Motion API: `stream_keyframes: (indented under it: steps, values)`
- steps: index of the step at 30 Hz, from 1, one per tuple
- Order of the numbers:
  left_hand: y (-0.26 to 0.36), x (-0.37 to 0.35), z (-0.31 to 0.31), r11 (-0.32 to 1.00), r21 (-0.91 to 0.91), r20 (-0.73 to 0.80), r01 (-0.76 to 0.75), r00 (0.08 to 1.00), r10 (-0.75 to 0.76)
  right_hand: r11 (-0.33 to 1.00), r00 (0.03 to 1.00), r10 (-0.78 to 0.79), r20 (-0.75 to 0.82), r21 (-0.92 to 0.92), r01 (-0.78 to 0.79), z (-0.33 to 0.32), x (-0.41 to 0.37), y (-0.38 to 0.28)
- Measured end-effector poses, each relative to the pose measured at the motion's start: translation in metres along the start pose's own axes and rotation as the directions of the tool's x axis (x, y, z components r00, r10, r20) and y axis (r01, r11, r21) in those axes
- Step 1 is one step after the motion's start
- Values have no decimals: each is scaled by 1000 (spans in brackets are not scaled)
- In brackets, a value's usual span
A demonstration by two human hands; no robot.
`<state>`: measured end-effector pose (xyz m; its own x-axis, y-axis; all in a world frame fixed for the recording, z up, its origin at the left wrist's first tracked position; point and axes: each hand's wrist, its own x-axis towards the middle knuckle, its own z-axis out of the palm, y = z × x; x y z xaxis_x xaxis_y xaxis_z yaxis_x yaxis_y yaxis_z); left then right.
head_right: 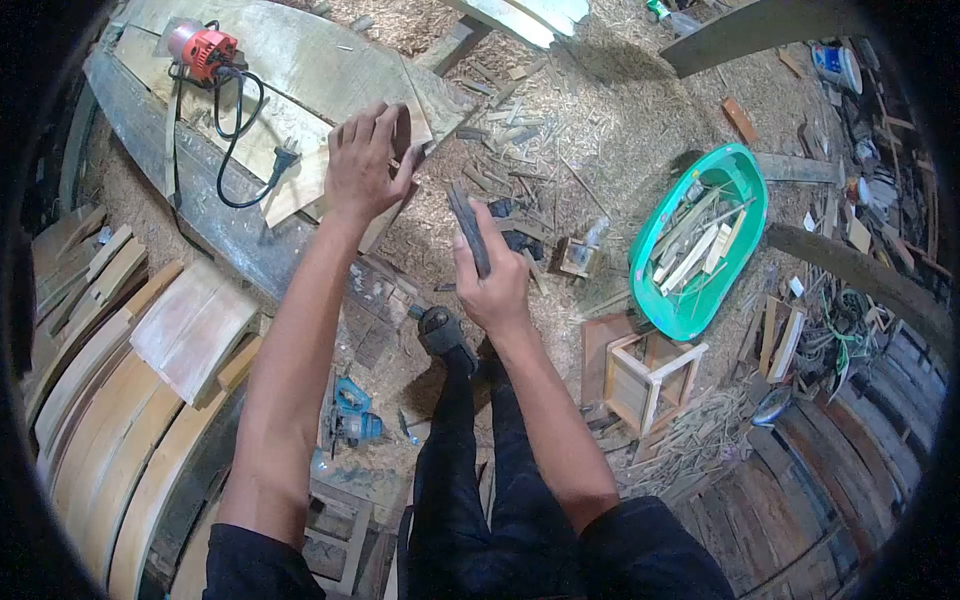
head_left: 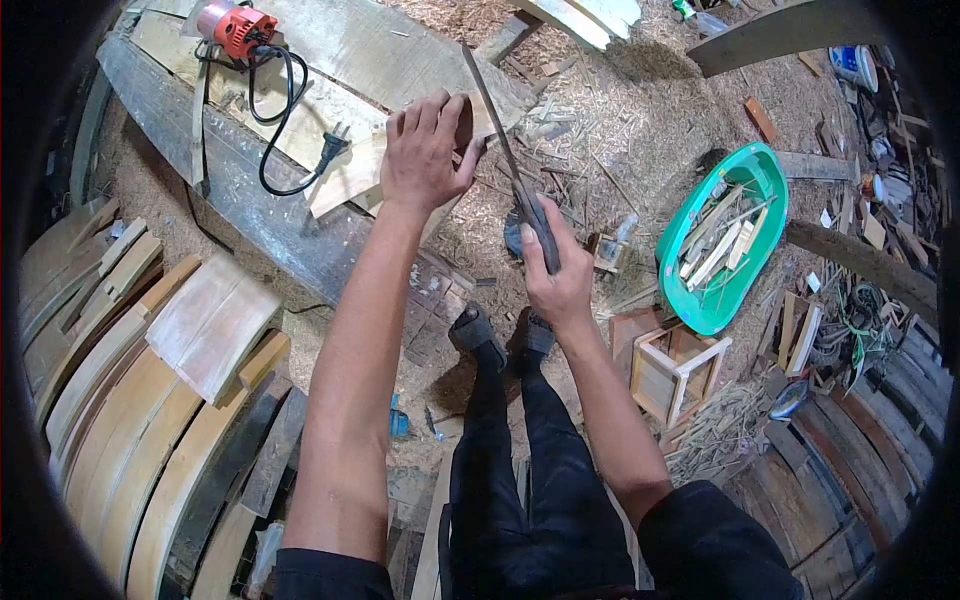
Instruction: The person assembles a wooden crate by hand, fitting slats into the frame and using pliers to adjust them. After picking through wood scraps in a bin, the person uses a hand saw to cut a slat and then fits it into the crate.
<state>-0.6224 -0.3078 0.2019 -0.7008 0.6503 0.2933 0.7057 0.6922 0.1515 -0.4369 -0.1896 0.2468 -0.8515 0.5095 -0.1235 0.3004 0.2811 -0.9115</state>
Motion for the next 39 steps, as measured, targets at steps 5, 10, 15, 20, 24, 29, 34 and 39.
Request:
stream_keyframes:
  steps: [5, 10, 15, 20, 24, 29, 34, 39]
  values:
    - [1, 3, -3, 999, -32, -6, 10, 1000, -11, 996, 994, -89, -62, -36, 87, 5, -10, 6]
    - [2, 0, -4, 998, -52, 40, 28, 999, -26, 998, 998, 66, 13, 13, -66, 5, 3, -7]
    - [2, 2, -6, 998, -66, -2, 12, 1000, -12, 996, 996, -79, -47, -41, 77, 4, 0, 2]
    - [1, 4, -4, 997, -72, -9, 4, 1000, -5, 997, 997, 81, 11, -3, -81, 8, 14, -7]
    - [1, 2, -6, 999, -47, -5, 8, 1000, -9, 993, 989, -115, -97, 7, 117, 12, 2, 0]
    - [1, 2, -5, 998, -55, 21, 21, 1000, -20, 998, 999, 46, -29, -39, -47, 15, 19, -9]
    - [1, 2, -5, 999, -46, -10, -5, 1000, 5, 1000, 999, 22, -49, -8, -22, 8, -14, 7]
    - [1, 3, -5, 998, -53, 16, 24, 1000, -24, 998, 998, 63, -30, 12, -63, 7, 1, 2]
